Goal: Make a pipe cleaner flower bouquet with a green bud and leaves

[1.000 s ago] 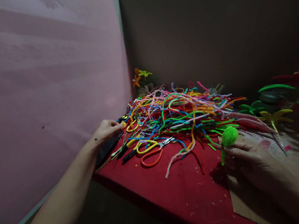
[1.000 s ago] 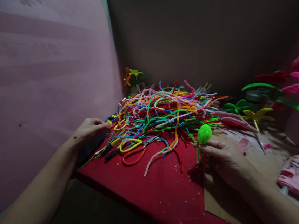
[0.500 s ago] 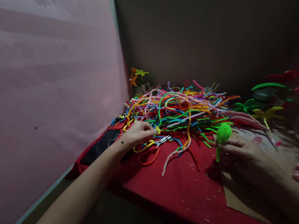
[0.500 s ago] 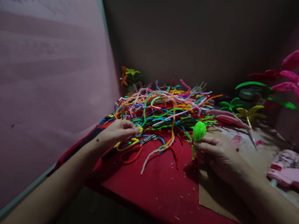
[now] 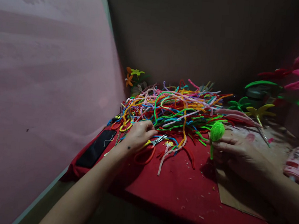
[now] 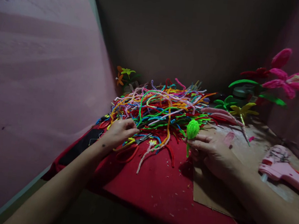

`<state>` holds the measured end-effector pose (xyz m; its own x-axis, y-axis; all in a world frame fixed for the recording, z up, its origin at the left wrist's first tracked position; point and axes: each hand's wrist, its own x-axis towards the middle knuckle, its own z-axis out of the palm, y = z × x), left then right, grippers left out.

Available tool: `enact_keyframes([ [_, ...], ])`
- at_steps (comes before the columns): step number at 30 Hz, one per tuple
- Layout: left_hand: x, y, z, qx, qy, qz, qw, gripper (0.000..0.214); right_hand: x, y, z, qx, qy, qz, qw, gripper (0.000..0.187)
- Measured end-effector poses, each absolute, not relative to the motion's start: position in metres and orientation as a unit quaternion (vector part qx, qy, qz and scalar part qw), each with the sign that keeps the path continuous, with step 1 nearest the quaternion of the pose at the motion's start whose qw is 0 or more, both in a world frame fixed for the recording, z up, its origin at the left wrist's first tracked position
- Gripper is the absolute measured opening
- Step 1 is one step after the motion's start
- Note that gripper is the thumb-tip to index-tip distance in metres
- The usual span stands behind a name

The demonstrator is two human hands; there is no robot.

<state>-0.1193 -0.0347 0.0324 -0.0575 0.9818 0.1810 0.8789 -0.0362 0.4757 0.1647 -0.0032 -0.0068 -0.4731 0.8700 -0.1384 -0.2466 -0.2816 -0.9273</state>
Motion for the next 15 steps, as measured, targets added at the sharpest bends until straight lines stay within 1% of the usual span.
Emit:
enact_keyframes([
  [2,-0.137,-0.044,0.044,0.649,0.693,0.294,0.112,0.02,0.166,-0.003,-0.008,-0.335,-0.46,0.724,0.39,0.025],
  [6,-0.188,-0.063,0.057,0.531,0.745,0.391,0.096,0.022,0.169,0.0,-0.016,-0.349,-0.468,0.716,0.384,0.024],
  [9,-0.224,-0.073,0.051,0.483,0.786,0.382,0.053,0.023,0.169,0.001,-0.016,-0.379,-0.47,0.694,0.392,0.017],
  [11,-0.239,-0.076,0.042,0.474,0.802,0.361,0.05,0.023,0.166,-0.002,-0.008,-0.396,-0.498,0.668,0.386,0.014],
  [14,-0.247,-0.075,0.026,0.478,0.809,0.334,0.075,0.021,0.159,-0.011,0.011,-0.423,-0.559,0.621,0.35,0.019],
  [15,-0.246,-0.073,0.022,0.481,0.81,0.324,0.084,0.02,0.157,-0.014,0.016,-0.437,-0.566,0.6,0.357,0.021],
])
